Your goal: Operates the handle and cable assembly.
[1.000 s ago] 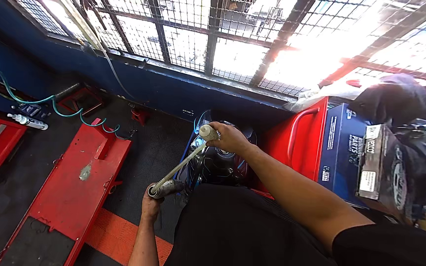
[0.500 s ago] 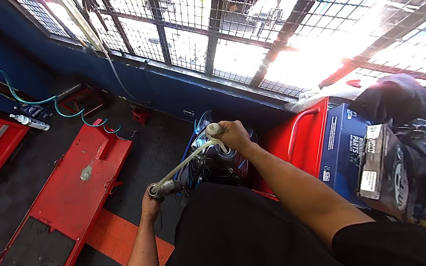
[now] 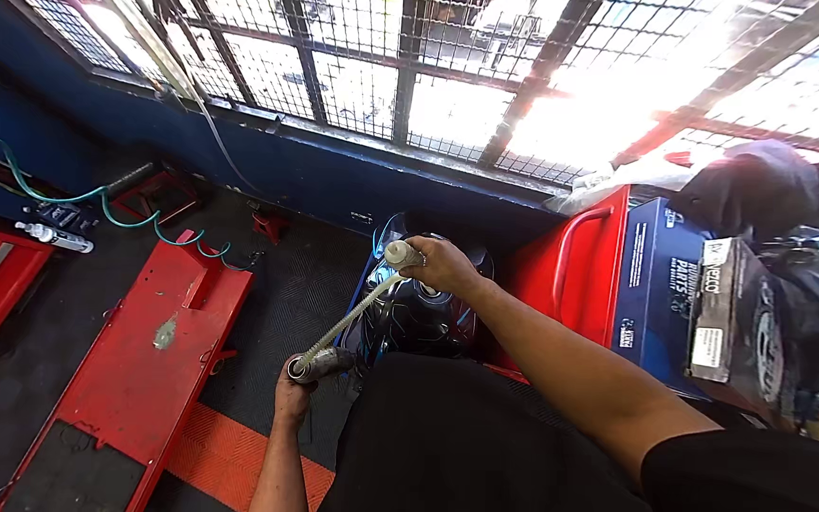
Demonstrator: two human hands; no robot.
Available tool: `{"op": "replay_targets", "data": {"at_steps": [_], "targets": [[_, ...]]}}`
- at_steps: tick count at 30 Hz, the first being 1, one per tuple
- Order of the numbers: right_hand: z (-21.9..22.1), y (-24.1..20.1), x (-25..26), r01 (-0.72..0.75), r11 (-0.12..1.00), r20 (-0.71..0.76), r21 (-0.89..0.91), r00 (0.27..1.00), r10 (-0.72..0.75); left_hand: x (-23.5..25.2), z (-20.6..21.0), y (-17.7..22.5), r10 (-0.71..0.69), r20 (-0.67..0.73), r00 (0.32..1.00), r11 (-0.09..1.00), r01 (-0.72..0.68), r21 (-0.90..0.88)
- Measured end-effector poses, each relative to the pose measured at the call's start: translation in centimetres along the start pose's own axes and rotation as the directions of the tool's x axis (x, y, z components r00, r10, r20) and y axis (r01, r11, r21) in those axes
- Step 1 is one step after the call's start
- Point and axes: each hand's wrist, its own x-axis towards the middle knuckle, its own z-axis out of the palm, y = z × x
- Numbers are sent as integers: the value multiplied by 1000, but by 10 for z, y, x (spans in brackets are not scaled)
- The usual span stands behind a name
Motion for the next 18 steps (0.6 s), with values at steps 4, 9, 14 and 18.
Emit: {"op": "replay_targets", "data": {"at_steps": [4,9,14,18], "targets": [[1,-2,-2,-12,1000,-5,-2,1000,11,1,-2,-1,2,4,1000,1000,-2,4],[3,0,0,-7,1000,4,6,1000,7,0,-4,1,-2,5,1000,1000,2,16],[2,-3,0,15,1000,9,0,1000,-15,0,-3,4,-22,-8,1000,998,22,55],[3,-3,1,19,1000,10,2,1000,-19,0,-2,5,-16,-3,1000,998,16,52]]}}
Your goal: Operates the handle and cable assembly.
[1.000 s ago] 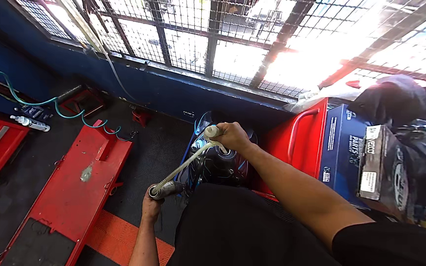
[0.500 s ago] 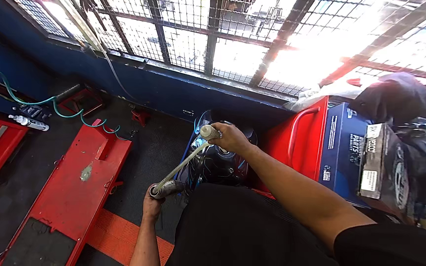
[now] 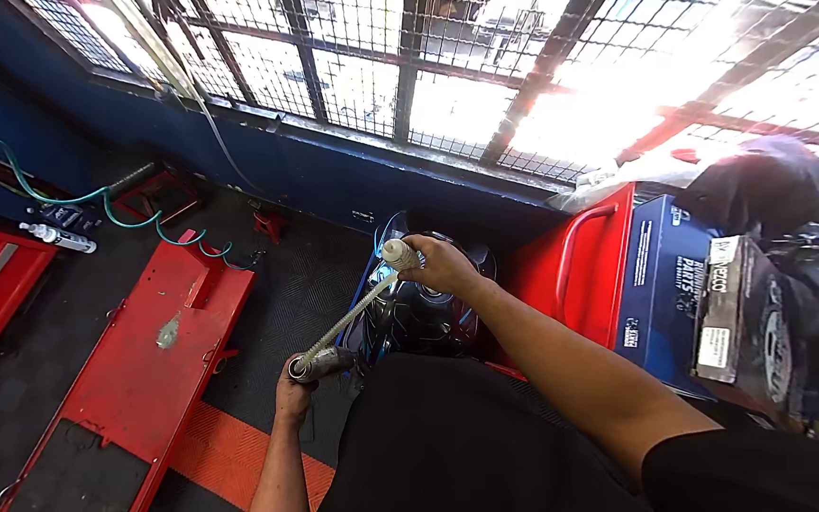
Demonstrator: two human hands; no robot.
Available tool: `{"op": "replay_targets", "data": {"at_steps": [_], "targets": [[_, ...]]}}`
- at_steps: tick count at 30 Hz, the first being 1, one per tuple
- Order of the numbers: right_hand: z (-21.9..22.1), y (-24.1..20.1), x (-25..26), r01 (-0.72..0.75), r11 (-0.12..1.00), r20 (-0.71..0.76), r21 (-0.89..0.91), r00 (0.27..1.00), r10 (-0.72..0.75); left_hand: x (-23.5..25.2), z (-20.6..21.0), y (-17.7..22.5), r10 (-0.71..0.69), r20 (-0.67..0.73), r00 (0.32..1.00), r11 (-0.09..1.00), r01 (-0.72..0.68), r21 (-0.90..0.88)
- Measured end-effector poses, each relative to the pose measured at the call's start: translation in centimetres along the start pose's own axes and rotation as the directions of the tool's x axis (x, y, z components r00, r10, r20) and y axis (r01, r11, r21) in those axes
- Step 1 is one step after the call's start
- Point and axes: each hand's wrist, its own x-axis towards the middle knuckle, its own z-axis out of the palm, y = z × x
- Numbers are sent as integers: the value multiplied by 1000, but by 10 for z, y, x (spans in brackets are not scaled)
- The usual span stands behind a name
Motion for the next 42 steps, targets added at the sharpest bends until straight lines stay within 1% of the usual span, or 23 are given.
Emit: {"op": "replay_targets", "data": {"at_steps": [6,8,13,15,17,20,24,26,31,42], "targets": [[0,0,1,6,1000,6,-7,1000,-6,0,1,-1,0,-2,1000,1000,-1,-19],[-1,-3,1,-12,1000,-4,-15,1000,12,1,0,-1,5,1,1000,1000,-5,-21],[-4,-5,0,-148,986,-82,-76,986,142,0,-2,-1,4,-8,1000,1000,-4,-2],[-3,-5,0,-208,975,-128,-71,972,198,0,-2,-2,8,0,1000,1000,-8,-7],[-1,-4,0,-231,972,-165,-45,961,221,-1,-2,-3,8,5,1000,1000,-8,-20],[5,-2,-2,-195,981,-178,10,965,194,-2,-2,-3,6,5,1000,1000,-6,-24],[5,2,-4,-130,991,-101,37,986,133,-3,-2,-5,7,-7,1000,1000,-8,-21],[1,0,-4,-103,994,-71,21,992,104,-3,-2,-7,-17,-11,1000,1000,17,-8],[-2,-6,-1,-89,996,-19,-33,996,88,-2,0,-4,-21,-3,1000,1000,21,-3],[0,-6,0,-50,999,17,1,999,50,2,-2,1,-1,-8,1000,1000,1,-3]]}}
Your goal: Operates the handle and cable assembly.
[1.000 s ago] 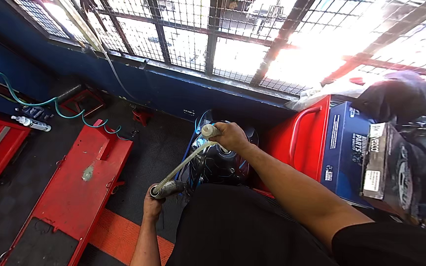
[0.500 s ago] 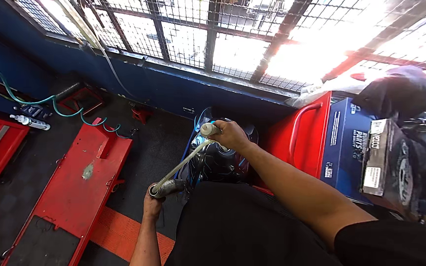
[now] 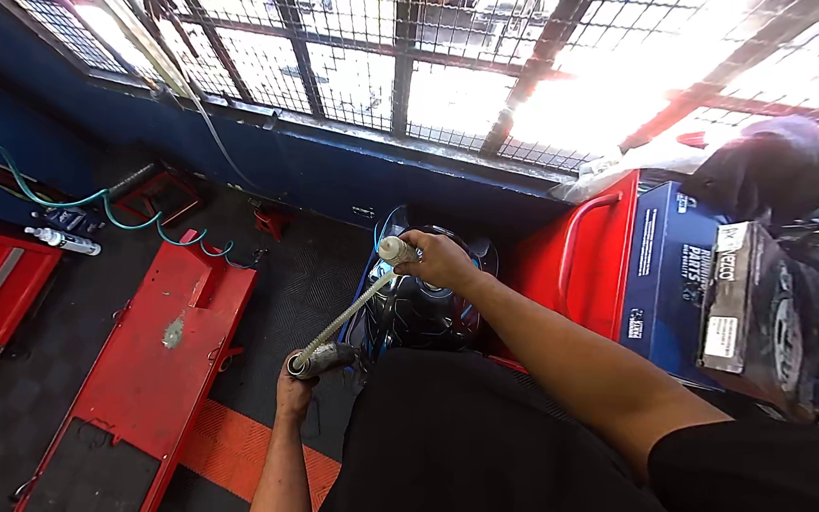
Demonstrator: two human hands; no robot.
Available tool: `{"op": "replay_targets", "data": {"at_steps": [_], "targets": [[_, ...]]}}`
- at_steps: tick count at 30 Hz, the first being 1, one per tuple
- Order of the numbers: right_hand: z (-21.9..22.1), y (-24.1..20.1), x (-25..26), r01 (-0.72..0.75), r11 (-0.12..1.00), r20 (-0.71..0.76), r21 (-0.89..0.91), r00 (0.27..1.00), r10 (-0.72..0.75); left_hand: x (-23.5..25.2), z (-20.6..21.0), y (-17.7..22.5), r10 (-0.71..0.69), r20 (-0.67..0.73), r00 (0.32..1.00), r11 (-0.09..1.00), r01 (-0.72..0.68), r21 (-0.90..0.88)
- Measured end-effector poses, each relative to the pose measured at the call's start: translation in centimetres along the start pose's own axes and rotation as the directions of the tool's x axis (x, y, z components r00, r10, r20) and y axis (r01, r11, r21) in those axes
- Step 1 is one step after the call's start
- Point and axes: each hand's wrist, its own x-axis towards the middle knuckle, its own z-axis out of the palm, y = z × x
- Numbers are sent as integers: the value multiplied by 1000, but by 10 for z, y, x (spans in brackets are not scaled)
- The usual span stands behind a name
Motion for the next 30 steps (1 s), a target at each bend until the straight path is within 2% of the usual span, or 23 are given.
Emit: {"op": "replay_targets", "data": {"at_steps": [14,19,24,30], "targets": [[2,-3,3,31,999,8,-14,999,-31,-1,3,0,-4,-5,1000,1000,4,-25],[3,-1,8,76,995,60,-68,996,-72,-1,3,-1,-3,-8,1000,999,2,-39],[6,-1,10,-89,985,8,145,996,88,-1,4,-2,8,-4,1000,999,-8,-44],[5,5,7,-146,969,-126,201,977,173,-2,3,-2,1,-13,1000,1000,-1,-29]]}}
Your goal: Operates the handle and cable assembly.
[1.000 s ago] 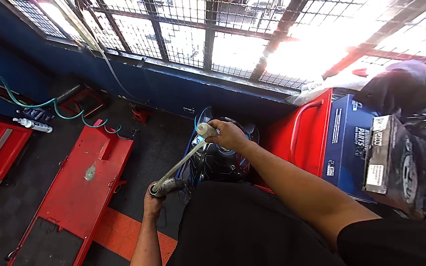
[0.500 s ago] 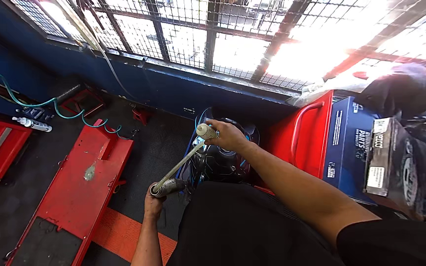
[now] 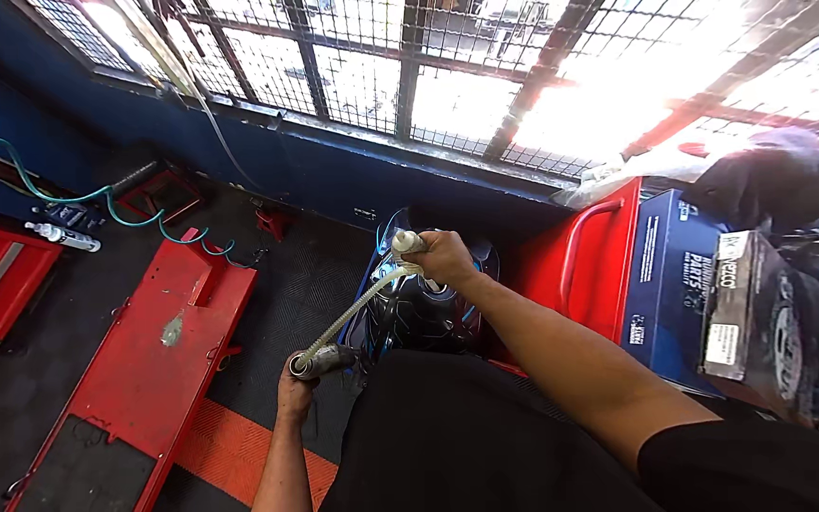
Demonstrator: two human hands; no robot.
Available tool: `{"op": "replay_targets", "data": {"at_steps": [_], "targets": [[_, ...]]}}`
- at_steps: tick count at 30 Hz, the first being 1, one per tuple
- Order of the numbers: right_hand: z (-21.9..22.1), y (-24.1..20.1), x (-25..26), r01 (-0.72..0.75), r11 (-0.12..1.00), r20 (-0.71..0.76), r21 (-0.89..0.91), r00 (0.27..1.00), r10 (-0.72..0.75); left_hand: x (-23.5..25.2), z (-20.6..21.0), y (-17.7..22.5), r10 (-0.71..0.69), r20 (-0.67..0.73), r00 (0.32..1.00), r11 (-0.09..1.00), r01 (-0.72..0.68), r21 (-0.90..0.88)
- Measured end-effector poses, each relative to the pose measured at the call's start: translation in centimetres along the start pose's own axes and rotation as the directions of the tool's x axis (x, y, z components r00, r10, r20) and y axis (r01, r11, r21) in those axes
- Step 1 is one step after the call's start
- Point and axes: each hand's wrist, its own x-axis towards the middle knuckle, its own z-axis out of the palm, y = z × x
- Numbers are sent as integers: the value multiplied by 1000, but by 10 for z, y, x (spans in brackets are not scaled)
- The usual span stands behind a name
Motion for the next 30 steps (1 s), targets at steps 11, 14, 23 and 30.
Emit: {"op": "replay_targets", "data": {"at_steps": [11,14,23,30], "targets": [[6,3,-9,129,987,57,-95,991,-124,-3,3,-1,-10,4,1000,1000,10,4],[4,-2,-11,154,979,65,-131,987,-146,-3,4,0,-5,14,1000,1000,5,3],[7,-4,-14,173,972,63,-159,984,-165,-2,0,-1,6,15,1000,1000,-6,-1],[7,-5,-13,175,971,68,-160,984,-166,-3,1,1,18,16,1000,1000,-18,-17]]}}
